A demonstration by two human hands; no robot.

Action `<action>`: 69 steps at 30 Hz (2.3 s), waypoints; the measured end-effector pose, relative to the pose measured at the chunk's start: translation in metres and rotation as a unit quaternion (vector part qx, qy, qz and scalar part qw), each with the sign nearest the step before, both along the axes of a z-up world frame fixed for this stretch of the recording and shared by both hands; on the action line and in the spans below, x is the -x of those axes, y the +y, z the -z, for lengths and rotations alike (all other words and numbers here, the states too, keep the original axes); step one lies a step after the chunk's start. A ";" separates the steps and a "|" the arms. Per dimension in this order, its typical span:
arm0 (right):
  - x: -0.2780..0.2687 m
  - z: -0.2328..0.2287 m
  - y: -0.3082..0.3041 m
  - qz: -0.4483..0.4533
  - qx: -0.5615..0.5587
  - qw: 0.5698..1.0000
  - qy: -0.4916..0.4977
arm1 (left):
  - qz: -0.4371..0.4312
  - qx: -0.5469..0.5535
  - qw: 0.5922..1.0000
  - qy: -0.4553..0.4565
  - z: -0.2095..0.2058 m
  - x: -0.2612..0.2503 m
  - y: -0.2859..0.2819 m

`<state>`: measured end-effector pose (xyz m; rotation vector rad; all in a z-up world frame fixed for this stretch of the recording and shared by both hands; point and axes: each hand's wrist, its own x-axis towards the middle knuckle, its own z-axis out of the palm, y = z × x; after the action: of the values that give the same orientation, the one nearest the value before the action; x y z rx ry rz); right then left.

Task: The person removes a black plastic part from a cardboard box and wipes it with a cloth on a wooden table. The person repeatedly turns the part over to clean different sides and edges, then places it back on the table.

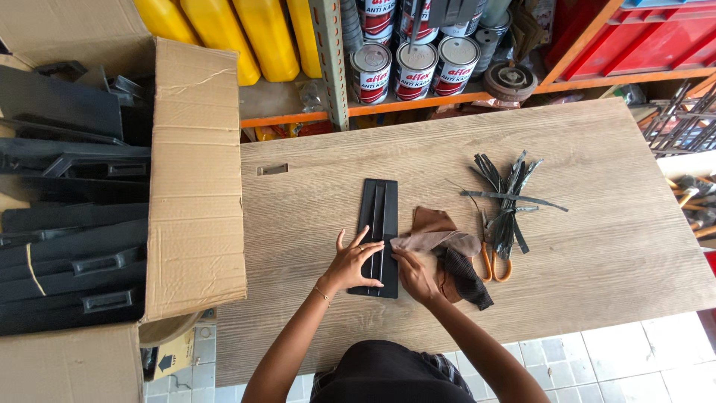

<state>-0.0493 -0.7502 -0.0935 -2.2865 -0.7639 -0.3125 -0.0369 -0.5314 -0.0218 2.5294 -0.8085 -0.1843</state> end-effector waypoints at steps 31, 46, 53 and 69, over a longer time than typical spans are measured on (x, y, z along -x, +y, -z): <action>0.019 0.005 0.002 -0.161 0.050 0.961 -0.217 | -0.024 0.043 0.999 0.013 0.022 0.005 -0.001; -0.028 0.009 -0.005 -0.022 0.106 0.983 -0.148 | -0.032 0.046 0.998 0.031 0.015 0.005 0.000; -0.036 0.007 -0.033 0.059 0.067 0.990 -0.108 | -0.036 0.058 0.997 0.043 0.012 0.007 -0.001; -0.073 0.029 -0.029 0.115 -0.095 0.955 0.256 | -0.045 0.059 0.995 0.066 0.013 0.007 -0.001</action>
<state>0.0234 -0.7788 -0.1226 -2.1351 -0.1942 0.1049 -0.0439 -0.5328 -0.0343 2.4083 -0.6332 -0.2624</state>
